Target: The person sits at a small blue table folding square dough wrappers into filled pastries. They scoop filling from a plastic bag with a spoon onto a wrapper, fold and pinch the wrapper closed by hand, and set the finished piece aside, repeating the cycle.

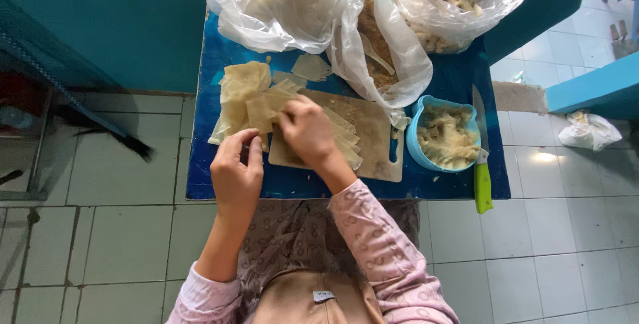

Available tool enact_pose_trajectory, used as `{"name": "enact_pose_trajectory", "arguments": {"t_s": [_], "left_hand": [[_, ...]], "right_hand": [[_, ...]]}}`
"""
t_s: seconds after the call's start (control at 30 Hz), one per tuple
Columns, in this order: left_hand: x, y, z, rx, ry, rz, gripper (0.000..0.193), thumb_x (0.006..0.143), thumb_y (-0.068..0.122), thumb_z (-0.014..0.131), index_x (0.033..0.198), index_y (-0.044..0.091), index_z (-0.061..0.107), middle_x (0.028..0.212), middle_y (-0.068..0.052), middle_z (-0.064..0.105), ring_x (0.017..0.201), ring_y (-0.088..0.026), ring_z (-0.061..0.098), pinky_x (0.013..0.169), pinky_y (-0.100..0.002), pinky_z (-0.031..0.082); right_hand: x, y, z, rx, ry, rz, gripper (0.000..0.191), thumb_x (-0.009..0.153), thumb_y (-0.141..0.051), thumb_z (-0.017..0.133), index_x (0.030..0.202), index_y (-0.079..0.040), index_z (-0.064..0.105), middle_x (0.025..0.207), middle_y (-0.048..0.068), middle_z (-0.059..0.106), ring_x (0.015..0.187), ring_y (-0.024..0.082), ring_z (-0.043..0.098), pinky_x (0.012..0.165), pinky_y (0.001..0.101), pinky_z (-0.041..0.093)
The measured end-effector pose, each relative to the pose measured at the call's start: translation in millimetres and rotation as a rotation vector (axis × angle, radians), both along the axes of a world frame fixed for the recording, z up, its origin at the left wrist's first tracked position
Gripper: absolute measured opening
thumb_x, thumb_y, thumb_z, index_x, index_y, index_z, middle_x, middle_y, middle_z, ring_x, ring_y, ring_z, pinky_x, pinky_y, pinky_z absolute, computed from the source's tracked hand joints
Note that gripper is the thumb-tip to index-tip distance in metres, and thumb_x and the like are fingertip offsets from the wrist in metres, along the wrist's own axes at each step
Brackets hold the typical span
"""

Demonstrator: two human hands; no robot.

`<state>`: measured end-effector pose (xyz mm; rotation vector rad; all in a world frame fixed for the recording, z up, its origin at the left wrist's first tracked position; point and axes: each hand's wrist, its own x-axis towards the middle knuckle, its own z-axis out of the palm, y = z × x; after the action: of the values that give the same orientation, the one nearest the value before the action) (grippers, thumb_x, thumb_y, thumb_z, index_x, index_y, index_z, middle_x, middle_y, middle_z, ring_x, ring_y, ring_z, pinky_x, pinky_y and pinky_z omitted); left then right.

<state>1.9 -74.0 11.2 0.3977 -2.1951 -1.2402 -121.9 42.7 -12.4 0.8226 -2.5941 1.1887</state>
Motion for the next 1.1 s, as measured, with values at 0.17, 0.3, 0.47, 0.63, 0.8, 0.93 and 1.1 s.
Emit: {"name": "enact_pose_trajectory", "arguments": {"t_s": [0.17,0.3,0.47,0.63,0.8,0.93,1.1], "left_hand": [[-20,0,-10,0.215,-0.04,-0.093,0.022,0.101,0.013,0.066,0.114,-0.003,0.073,0.094,-0.013,0.076,0.077,-0.015,0.071,0.071,-0.03,0.056],[-35,3,-13,0.487,-0.079,-0.173,0.027,0.1,0.012,0.065,0.121,-0.004,0.07,0.095,-0.01,0.077,0.082,-0.01,0.07,0.073,-0.027,0.058],[-34,2,-9,0.512,-0.055,-0.176,0.024,0.099,0.005,0.061,0.12,-0.003,0.067,0.104,-0.007,0.075,0.09,-0.01,0.072,0.076,-0.026,0.062],[-35,-1,-6,0.525,-0.126,-0.122,0.021,0.098,0.011,0.066,0.114,-0.002,0.065,0.1,-0.009,0.074,0.085,-0.012,0.073,0.072,-0.028,0.061],[-43,0,-11,0.112,-0.079,-0.069,0.015,0.098,0.012,0.072,0.108,0.002,0.068,0.096,-0.01,0.074,0.085,-0.023,0.074,0.074,-0.035,0.059],[-45,7,-14,-0.322,-0.199,0.044,0.008,0.1,0.013,0.07,0.106,0.008,0.071,0.1,-0.01,0.067,0.08,-0.035,0.069,0.066,-0.043,0.055],[-41,15,-13,-0.373,-0.037,0.085,0.019,0.098,0.014,0.064,0.116,0.008,0.071,0.105,-0.012,0.064,0.086,-0.029,0.07,0.066,-0.035,0.056]], "right_hand": [[-18,22,-11,-0.438,-0.743,0.052,0.017,0.091,-0.012,0.073,0.094,0.004,0.075,0.08,0.01,0.077,0.068,0.015,0.069,0.062,0.029,0.055],[-16,19,-12,-0.449,-0.73,0.053,0.02,0.089,-0.014,0.072,0.096,0.005,0.076,0.084,0.009,0.079,0.072,0.012,0.072,0.067,0.0278,0.059],[-7,9,-11,-0.14,-0.294,0.022,0.018,0.084,-0.012,0.075,0.097,0.0,0.076,0.089,0.009,0.076,0.078,0.013,0.073,0.071,0.0289,0.059],[-14,12,-18,-0.335,-0.565,0.076,0.016,0.085,-0.009,0.071,0.096,0.001,0.076,0.087,0.006,0.077,0.076,0.012,0.07,0.068,0.0268,0.057],[-19,22,-22,-0.668,-0.974,0.044,0.008,0.089,-0.006,0.072,0.094,0.0,0.071,0.084,0.005,0.07,0.071,0.013,0.065,0.064,0.0245,0.053],[-26,42,-2,-1.077,-1.159,0.011,0.005,0.089,-0.003,0.067,0.094,-0.003,0.068,0.087,0.008,0.069,0.075,0.016,0.067,0.068,0.0308,0.056],[-15,73,40,-1.204,-0.961,0.061,0.007,0.091,-0.004,0.063,0.096,-0.004,0.068,0.095,0.011,0.069,0.088,0.024,0.07,0.085,0.0386,0.059]]}}
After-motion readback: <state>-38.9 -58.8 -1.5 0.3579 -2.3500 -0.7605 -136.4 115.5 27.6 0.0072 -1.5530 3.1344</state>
